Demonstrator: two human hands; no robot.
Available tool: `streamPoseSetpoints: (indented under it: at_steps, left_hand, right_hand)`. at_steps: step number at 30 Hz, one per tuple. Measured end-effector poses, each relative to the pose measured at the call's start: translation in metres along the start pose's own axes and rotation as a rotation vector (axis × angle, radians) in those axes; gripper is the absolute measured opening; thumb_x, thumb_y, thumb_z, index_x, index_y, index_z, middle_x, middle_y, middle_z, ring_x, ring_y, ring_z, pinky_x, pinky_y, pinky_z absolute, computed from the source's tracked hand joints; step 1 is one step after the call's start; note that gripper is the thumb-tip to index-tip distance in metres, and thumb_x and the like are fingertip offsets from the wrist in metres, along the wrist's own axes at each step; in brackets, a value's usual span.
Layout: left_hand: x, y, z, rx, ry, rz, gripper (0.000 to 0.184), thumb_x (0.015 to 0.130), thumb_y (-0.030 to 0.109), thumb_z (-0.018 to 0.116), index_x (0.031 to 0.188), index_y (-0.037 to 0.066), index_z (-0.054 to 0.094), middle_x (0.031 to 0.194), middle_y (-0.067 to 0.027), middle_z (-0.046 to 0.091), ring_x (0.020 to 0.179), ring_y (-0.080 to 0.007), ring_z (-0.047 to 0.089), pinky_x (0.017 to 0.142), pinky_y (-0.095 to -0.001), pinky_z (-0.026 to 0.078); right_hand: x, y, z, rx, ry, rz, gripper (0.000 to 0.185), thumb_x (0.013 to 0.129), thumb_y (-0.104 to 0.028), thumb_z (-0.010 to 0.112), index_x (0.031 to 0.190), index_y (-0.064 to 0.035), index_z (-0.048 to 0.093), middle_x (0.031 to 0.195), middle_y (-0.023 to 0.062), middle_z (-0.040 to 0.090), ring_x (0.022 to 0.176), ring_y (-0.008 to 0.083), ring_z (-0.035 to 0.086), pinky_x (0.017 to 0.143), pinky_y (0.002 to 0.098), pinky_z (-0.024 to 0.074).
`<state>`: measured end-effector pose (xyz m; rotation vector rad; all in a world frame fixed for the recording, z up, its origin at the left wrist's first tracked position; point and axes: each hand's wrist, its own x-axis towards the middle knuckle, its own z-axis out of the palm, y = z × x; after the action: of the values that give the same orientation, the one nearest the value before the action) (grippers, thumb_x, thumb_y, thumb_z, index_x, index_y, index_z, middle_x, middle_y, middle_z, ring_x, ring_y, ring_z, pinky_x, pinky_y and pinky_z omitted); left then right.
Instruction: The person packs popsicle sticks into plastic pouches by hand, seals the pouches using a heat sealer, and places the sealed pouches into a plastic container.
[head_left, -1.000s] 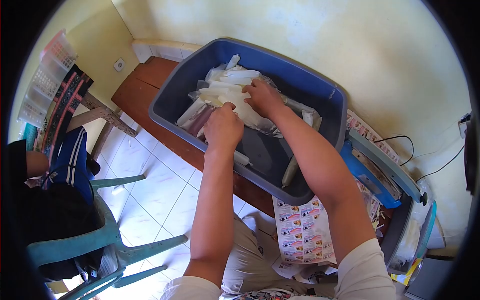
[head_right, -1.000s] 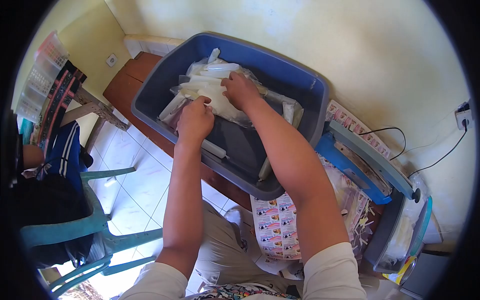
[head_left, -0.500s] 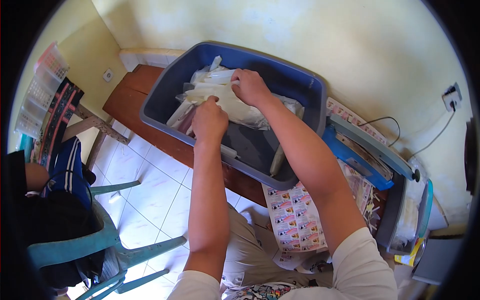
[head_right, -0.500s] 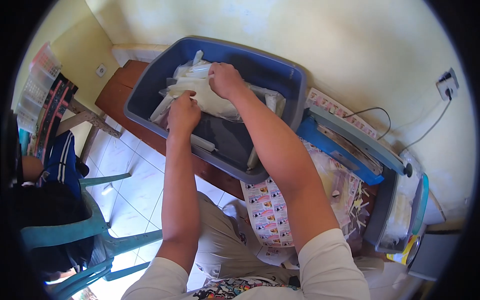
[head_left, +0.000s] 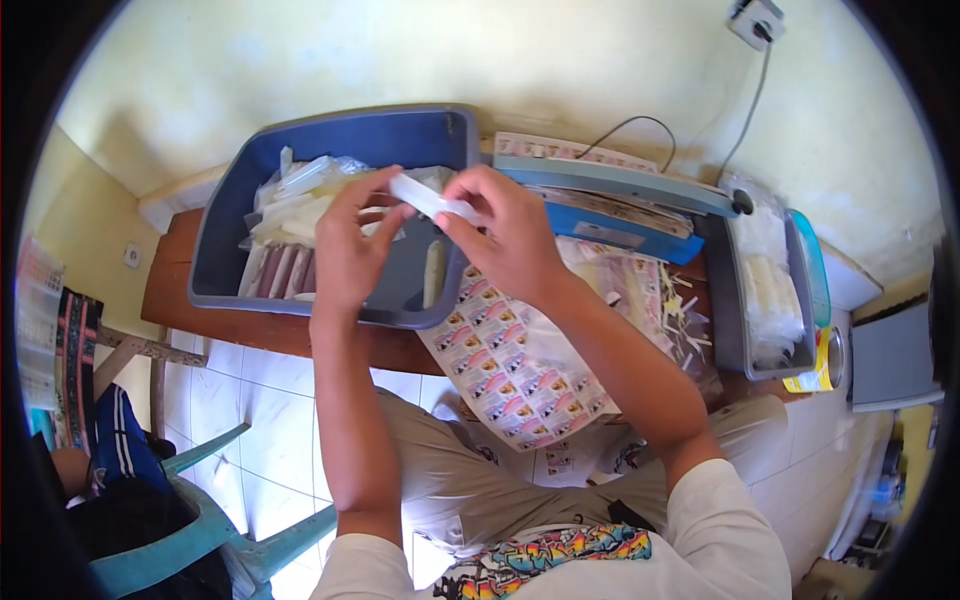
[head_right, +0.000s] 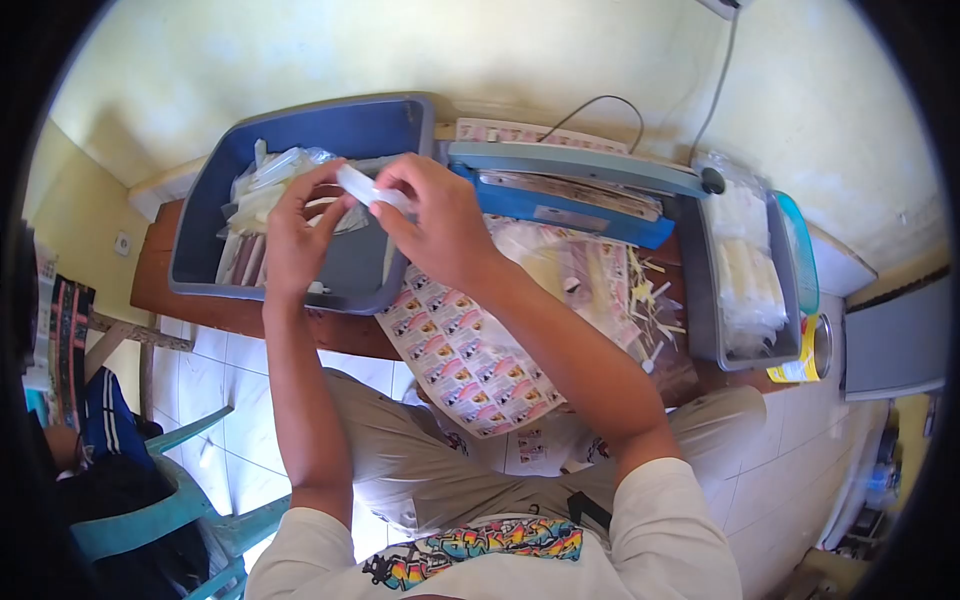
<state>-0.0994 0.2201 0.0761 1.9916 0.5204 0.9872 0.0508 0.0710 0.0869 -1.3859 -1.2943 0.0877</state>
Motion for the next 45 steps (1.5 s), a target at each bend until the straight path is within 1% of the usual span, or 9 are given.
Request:
streamPoseSetpoints:
  at_steps: [2,9,15,17,23,27,29,35,45]
  left_hand:
    - [-0.007,0.019,0.023,-0.005,-0.099,0.061,0.038,0.088,0.001,0.086,0.125,0.006,0.076,0.110,-0.0142,0.075,0.096,-0.0235,0.075,0.084,-0.0366,0.063]
    - [-0.041,0.070,0.116,0.048,-0.299,0.132,0.032,0.088,0.002,0.086,0.118,0.004,0.076,0.100,-0.0108,0.071,0.093,-0.0230,0.075,0.084,-0.0339,0.062]
    - [-0.090,0.079,0.172,-0.006,-0.414,0.153,0.028,0.085,0.010,0.090,0.110,0.004,0.077,0.100,-0.0101,0.073,0.087,-0.0237,0.074,0.081,-0.0348,0.061]
    - [-0.103,0.076,0.183,-0.001,-0.449,0.142,0.031,0.085,0.012,0.090,0.113,0.005,0.077,0.104,-0.0100,0.073,0.090,-0.0232,0.073,0.083,-0.0355,0.060]
    - [-0.128,0.068,0.188,0.128,-0.615,0.009,0.060,0.080,0.010,0.092,0.135,0.011,0.068,0.112,-0.0096,0.071,0.104,-0.0289,0.071,0.091,-0.0416,0.058]
    - [-0.134,0.068,0.180,0.367,-0.713,0.058,0.062,0.079,0.010,0.091,0.136,0.013,0.067,0.117,-0.0090,0.071,0.108,-0.0310,0.070,0.093,-0.0439,0.057]
    - [-0.133,0.062,0.182,0.440,-0.771,0.077,0.044,0.083,0.011,0.087,0.125,0.011,0.072,0.116,-0.0082,0.072,0.111,-0.0299,0.070,0.094,-0.0443,0.058]
    - [-0.131,0.063,0.185,0.331,-0.591,0.073,0.011,0.092,0.008,0.079,0.103,0.005,0.078,0.096,-0.0087,0.074,0.093,-0.0287,0.074,0.084,-0.0410,0.059]
    - [-0.137,0.062,0.185,0.123,-0.480,0.028,0.009,0.094,0.003,0.078,0.102,0.000,0.076,0.098,-0.0137,0.075,0.085,-0.0284,0.076,0.083,-0.0380,0.063]
  right_hand:
    - [-0.027,-0.001,-0.031,0.043,0.008,0.065,0.024,0.089,-0.009,0.080,0.106,-0.0016,0.065,0.095,0.0156,0.069,0.080,0.0292,0.069,0.075,0.0407,0.0555]
    - [-0.099,-0.021,-0.135,-0.178,-0.065,0.379,0.030,0.092,-0.005,0.082,0.118,-0.0016,0.066,0.108,0.0059,0.066,0.094,0.0095,0.065,0.084,0.0271,0.0558]
    - [-0.161,-0.015,-0.175,-0.254,-0.031,0.386,0.029,0.090,-0.007,0.084,0.114,-0.0030,0.068,0.109,0.0088,0.071,0.085,0.0135,0.071,0.074,0.0296,0.0574]
    - [-0.175,-0.016,-0.181,-0.204,-0.058,0.564,0.029,0.086,-0.012,0.084,0.109,-0.0052,0.069,0.097,0.0113,0.072,0.084,0.0258,0.072,0.076,0.0379,0.0573]
    - [-0.206,-0.005,-0.192,-0.278,-0.092,0.493,0.025,0.086,-0.010,0.081,0.106,-0.0038,0.068,0.098,0.0122,0.073,0.087,0.0297,0.073,0.079,0.0397,0.0584]
    - [-0.224,-0.006,-0.196,-0.275,-0.095,0.522,0.024,0.086,-0.009,0.080,0.105,-0.0035,0.067,0.098,0.0124,0.072,0.089,0.0297,0.073,0.081,0.0405,0.0578]
    - [-0.225,-0.013,-0.198,-0.274,-0.127,0.512,0.024,0.085,-0.009,0.080,0.105,-0.0037,0.067,0.099,0.0129,0.072,0.089,0.0313,0.073,0.081,0.0411,0.0575]
    - [-0.235,-0.010,-0.192,-0.259,-0.219,0.397,0.023,0.085,-0.010,0.079,0.103,-0.0041,0.066,0.101,0.0138,0.070,0.090,0.0338,0.072,0.080,0.0419,0.0571]
    - [-0.228,0.012,-0.143,-0.247,-0.006,0.419,0.025,0.086,-0.008,0.082,0.105,-0.0029,0.067,0.102,0.0151,0.072,0.090,0.0337,0.073,0.081,0.0420,0.0578]
